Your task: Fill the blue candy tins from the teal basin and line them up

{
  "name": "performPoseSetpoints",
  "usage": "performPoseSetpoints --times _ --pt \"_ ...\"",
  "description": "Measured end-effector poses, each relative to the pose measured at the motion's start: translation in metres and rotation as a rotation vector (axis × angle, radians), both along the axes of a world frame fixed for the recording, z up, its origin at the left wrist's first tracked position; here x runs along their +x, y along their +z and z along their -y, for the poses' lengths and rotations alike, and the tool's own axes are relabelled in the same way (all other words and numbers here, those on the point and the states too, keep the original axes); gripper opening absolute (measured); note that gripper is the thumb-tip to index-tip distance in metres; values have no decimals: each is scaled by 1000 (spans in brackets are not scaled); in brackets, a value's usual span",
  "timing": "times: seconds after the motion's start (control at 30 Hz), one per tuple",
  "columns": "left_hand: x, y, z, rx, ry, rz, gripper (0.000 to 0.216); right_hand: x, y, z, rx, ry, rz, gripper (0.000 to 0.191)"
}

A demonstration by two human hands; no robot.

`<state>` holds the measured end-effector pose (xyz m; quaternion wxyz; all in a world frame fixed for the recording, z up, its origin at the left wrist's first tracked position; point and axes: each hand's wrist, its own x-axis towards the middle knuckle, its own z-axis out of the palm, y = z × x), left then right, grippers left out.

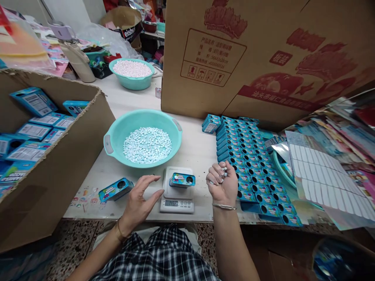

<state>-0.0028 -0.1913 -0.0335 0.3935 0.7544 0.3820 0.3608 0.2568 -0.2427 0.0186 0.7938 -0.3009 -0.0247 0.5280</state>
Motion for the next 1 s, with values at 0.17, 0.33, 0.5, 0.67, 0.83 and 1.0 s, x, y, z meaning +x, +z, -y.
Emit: performPoseSetpoints --times 0.17,0.33,0.5,0.67,0.83,1.0 --pt "14 9 -5 62 -49 4 31 -9 0 -9 4 3 -4 19" --pt "29 16 -14 181 -57 -33 27 -28 3 -20 -43 -28 35 20" --pt "48 26 -25 277 -100 -145 20 -46 4 -29 -122 -93 170 22" --pt "58 31 -28 288 -158 -295 14 -51 2 -29 -132 -119 253 24" --pt "58 29 -28 296 -167 -363 16 -53 3 -27 -158 -129 284 26" --pt "59 31 -29 313 -159 -378 19 -56 2 -28 -159 -132 293 26"
